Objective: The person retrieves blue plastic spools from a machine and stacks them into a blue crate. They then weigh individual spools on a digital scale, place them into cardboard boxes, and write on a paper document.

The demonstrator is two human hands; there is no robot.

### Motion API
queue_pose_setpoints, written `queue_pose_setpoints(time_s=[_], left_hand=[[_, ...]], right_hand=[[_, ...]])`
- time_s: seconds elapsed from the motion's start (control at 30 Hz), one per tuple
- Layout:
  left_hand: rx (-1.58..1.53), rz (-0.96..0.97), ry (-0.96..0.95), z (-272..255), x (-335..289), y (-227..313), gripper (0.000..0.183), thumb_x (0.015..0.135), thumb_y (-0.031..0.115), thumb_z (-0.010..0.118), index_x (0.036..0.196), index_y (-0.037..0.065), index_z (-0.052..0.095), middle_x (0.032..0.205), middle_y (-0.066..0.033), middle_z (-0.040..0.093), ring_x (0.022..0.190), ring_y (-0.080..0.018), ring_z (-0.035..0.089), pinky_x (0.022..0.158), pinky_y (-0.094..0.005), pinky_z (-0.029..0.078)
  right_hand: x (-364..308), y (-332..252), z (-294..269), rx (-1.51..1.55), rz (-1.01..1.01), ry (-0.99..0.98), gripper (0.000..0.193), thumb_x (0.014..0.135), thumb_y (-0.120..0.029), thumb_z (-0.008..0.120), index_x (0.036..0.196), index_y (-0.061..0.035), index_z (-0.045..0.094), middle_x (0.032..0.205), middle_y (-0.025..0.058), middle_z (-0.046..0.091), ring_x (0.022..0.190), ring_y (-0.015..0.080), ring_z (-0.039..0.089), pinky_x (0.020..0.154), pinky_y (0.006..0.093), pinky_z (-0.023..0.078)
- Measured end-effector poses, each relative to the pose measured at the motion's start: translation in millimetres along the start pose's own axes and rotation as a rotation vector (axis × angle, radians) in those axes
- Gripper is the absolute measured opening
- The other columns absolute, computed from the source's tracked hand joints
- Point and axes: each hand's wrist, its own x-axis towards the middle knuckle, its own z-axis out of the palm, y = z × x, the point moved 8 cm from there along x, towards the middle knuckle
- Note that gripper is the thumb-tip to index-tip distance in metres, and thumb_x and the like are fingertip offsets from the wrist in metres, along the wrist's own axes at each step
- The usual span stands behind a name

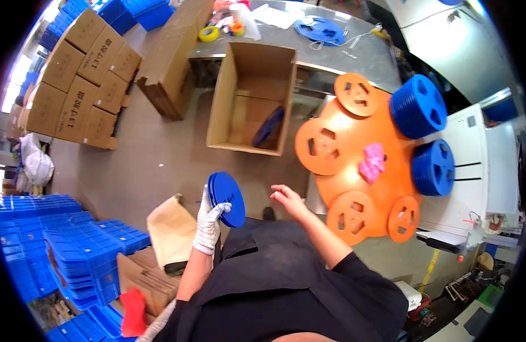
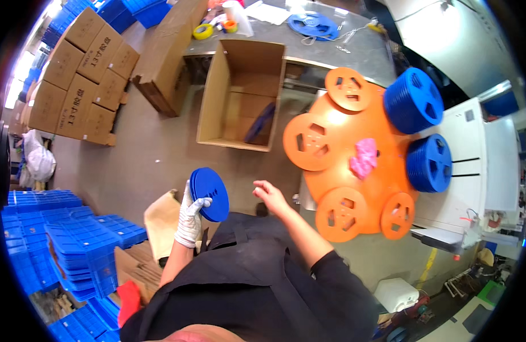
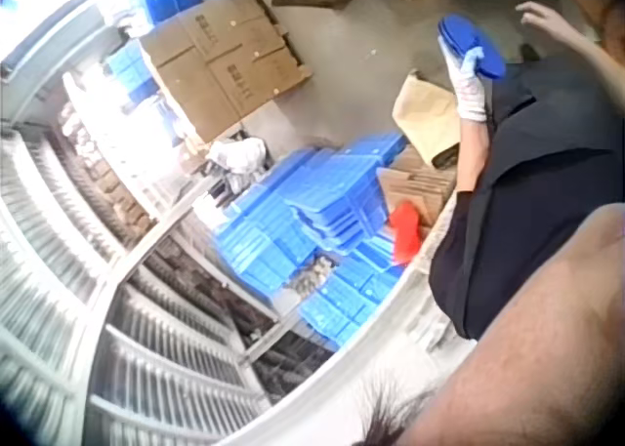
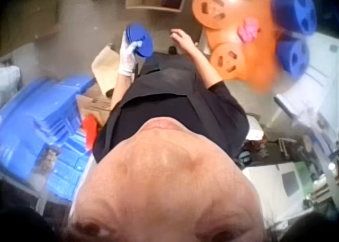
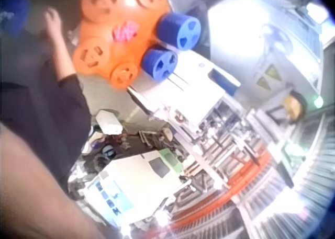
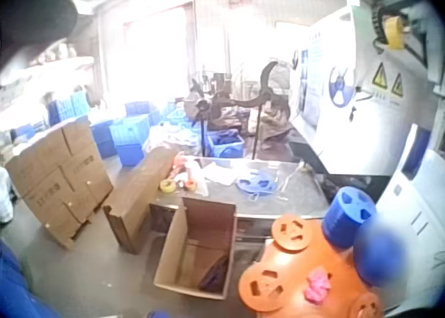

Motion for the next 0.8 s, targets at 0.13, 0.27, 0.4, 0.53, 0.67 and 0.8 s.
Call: queue_pose_setpoints(time_s=[0.13, 0.27, 0.4, 0.53, 0.67, 0.8], left_hand=[[0.006, 0.130, 0.126, -57, 60, 74, 0.078, 0.083, 0.006, 0.064, 0.147, 0.009, 0.021, 0.092, -0.0085, 0.062, 0.082, -0.0155, 0.061, 0.085, -0.0304, 0.047], [0.007, 0.215, 0.183, -99, 131, 124, 0.078, 0.085, 0.012, 0.062, 0.148, 0.008, 0.017, 0.085, -0.0085, 0.065, 0.081, -0.0166, 0.061, 0.092, -0.0341, 0.044], [0.124, 0.173, 0.129, -111, 226, 165, 0.075, 0.087, 0.011, 0.057, 0.148, 0.006, 0.014, 0.084, -0.0089, 0.065, 0.077, -0.0156, 0.060, 0.091, -0.0322, 0.043], [0.146, 0.053, -0.070, -102, 331, 191, 0.068, 0.088, 0.002, 0.052, 0.147, 0.005, 0.020, 0.091, -0.0050, 0.058, 0.077, -0.0118, 0.055, 0.080, -0.0301, 0.047], [0.273, -0.073, -0.090, -96, 413, 206, 0.072, 0.082, 0.000, 0.055, 0.147, 0.006, 0.023, 0.139, -0.0129, 0.040, 0.116, -0.0198, 0.048, 0.099, -0.0314, 0.040], [0.554, -0.026, -0.315, -101, 492, 206, 0.074, 0.074, -0.001, 0.051, 0.144, 0.004, 0.028, 0.137, -0.0142, 0.042, 0.122, -0.0214, 0.046, 0.101, -0.0305, 0.037]], right_hand=[[107, -18, 37, -0.105, 0.053, -0.020, 0.031, 0.093, -0.019, 0.055, 0.120, -0.0036, 0.055, 0.101, 0.0046, 0.063, 0.095, 0.0118, 0.059, 0.085, 0.0278, 0.047], [189, -26, 49, -0.242, 0.102, 0.033, 0.031, 0.089, -0.022, 0.060, 0.114, -0.0035, 0.060, 0.092, 0.0038, 0.065, 0.083, 0.0115, 0.059, 0.078, 0.0272, 0.048], [270, -48, 76, -0.174, 0.132, 0.041, 0.029, 0.090, -0.016, 0.058, 0.115, -0.0012, 0.057, 0.092, 0.0037, 0.063, 0.083, 0.0116, 0.058, 0.080, 0.0266, 0.048], [349, -71, 92, -0.177, 0.092, 0.230, 0.029, 0.091, -0.017, 0.058, 0.114, -0.0001, 0.057, 0.094, 0.0042, 0.063, 0.083, 0.0110, 0.058, 0.078, 0.0257, 0.048], [390, -108, 130, 0.042, 0.102, 0.296, 0.027, 0.093, -0.015, 0.056, 0.116, -0.0006, 0.055, 0.100, 0.0061, 0.063, 0.092, 0.0125, 0.060, 0.082, 0.0262, 0.047], [414, -113, 158, 0.136, 0.115, 0.344, 0.028, 0.093, -0.014, 0.055, 0.119, -0.0014, 0.055, 0.101, 0.0056, 0.062, 0.092, 0.0120, 0.059, 0.083, 0.0259, 0.047]])
